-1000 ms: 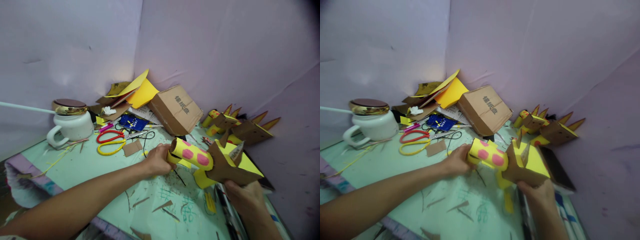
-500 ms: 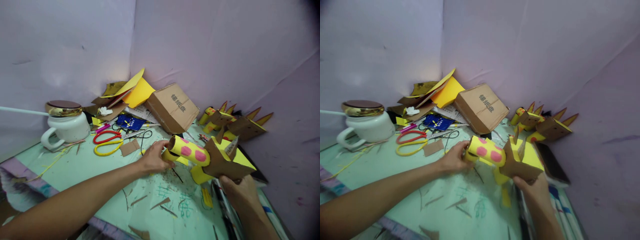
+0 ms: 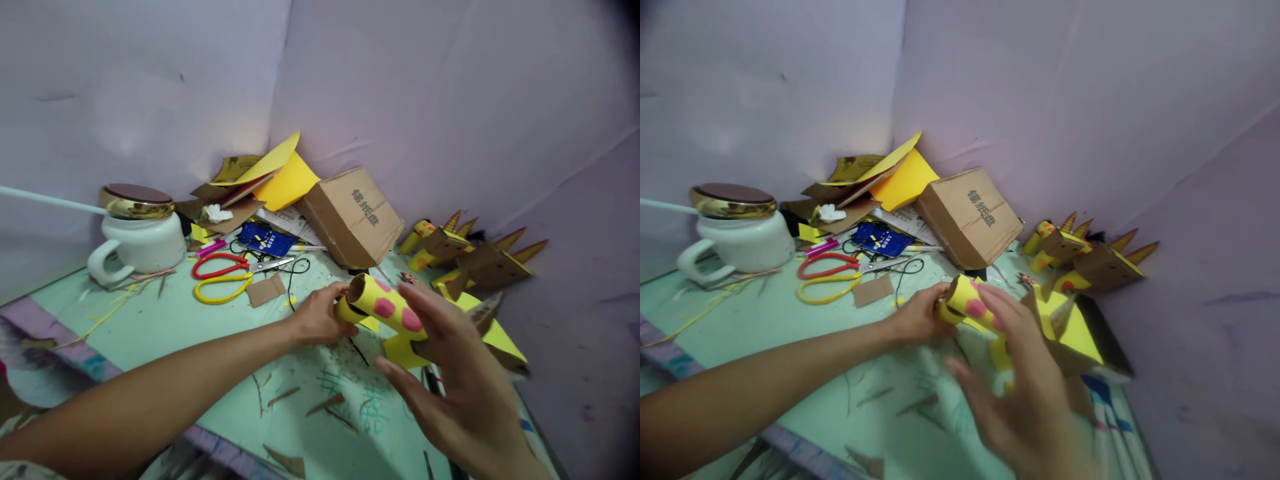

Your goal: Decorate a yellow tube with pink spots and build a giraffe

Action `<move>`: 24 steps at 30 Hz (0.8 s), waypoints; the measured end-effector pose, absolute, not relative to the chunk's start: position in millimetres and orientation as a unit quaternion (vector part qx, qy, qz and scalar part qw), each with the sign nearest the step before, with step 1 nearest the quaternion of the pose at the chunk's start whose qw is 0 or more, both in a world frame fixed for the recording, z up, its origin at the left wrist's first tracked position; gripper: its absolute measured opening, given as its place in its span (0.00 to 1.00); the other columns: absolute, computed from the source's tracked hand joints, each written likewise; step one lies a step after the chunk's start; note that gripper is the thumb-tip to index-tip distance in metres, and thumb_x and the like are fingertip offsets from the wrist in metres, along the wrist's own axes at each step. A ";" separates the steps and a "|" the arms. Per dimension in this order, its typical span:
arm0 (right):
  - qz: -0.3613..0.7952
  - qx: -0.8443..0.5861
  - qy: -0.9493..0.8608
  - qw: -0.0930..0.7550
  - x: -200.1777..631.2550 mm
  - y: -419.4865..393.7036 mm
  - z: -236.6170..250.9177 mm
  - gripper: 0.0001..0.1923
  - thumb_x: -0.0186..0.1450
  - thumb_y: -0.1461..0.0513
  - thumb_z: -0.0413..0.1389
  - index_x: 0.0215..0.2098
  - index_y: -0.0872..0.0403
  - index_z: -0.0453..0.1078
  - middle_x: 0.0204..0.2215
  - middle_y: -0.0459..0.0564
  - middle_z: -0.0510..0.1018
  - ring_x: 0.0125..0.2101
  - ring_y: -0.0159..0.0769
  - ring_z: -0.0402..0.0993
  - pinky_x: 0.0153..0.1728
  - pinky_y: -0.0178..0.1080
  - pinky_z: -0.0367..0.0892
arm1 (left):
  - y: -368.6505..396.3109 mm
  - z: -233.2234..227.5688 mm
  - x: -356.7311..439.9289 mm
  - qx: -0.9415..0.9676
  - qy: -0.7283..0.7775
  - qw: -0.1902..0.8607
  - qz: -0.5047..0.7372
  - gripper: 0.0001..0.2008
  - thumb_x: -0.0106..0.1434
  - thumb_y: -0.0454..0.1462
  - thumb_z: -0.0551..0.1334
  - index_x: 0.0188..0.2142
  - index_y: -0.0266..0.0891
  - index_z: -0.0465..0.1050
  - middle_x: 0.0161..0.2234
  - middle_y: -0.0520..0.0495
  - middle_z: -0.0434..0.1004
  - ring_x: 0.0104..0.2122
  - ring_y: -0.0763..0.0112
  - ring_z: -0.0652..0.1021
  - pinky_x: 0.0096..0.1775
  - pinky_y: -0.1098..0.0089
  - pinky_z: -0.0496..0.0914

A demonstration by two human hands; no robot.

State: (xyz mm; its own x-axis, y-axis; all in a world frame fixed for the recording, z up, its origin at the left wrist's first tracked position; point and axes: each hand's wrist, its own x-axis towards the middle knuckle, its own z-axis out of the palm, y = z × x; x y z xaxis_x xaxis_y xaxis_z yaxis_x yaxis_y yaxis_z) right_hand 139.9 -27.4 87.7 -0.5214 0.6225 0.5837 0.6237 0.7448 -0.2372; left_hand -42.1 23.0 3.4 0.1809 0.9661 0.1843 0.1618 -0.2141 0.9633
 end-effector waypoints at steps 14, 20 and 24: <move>-0.023 -0.378 -0.913 0.151 125.8 38.7 83.7 0.30 0.65 0.54 0.49 0.62 0.56 0.55 0.50 0.63 0.73 0.49 0.55 0.71 0.47 0.56 0.68 | 35.6 9.7 -41.6 0.633 0.396 0.497 0.443 0.32 0.41 0.35 0.70 0.48 0.38 0.70 0.42 0.46 0.79 0.41 0.56 0.78 0.41 0.63 0.72; -0.048 -0.381 -0.913 0.139 121.4 38.5 81.9 0.29 0.67 0.54 0.46 0.63 0.56 0.52 0.50 0.63 0.73 0.48 0.54 0.71 0.45 0.56 0.68 | 37.9 8.8 -31.3 0.624 0.426 0.493 0.430 0.24 0.40 0.34 0.69 0.41 0.41 0.73 0.36 0.51 0.79 0.36 0.59 0.78 0.36 0.66 0.72; -0.049 -0.376 -0.916 0.135 120.1 40.2 79.8 0.28 0.67 0.55 0.45 0.63 0.57 0.53 0.49 0.63 0.73 0.48 0.53 0.71 0.46 0.56 0.67 | 34.8 4.9 -24.8 0.611 0.466 0.472 0.431 0.23 0.41 0.37 0.68 0.40 0.40 0.72 0.35 0.49 0.78 0.35 0.57 0.77 0.33 0.65 0.72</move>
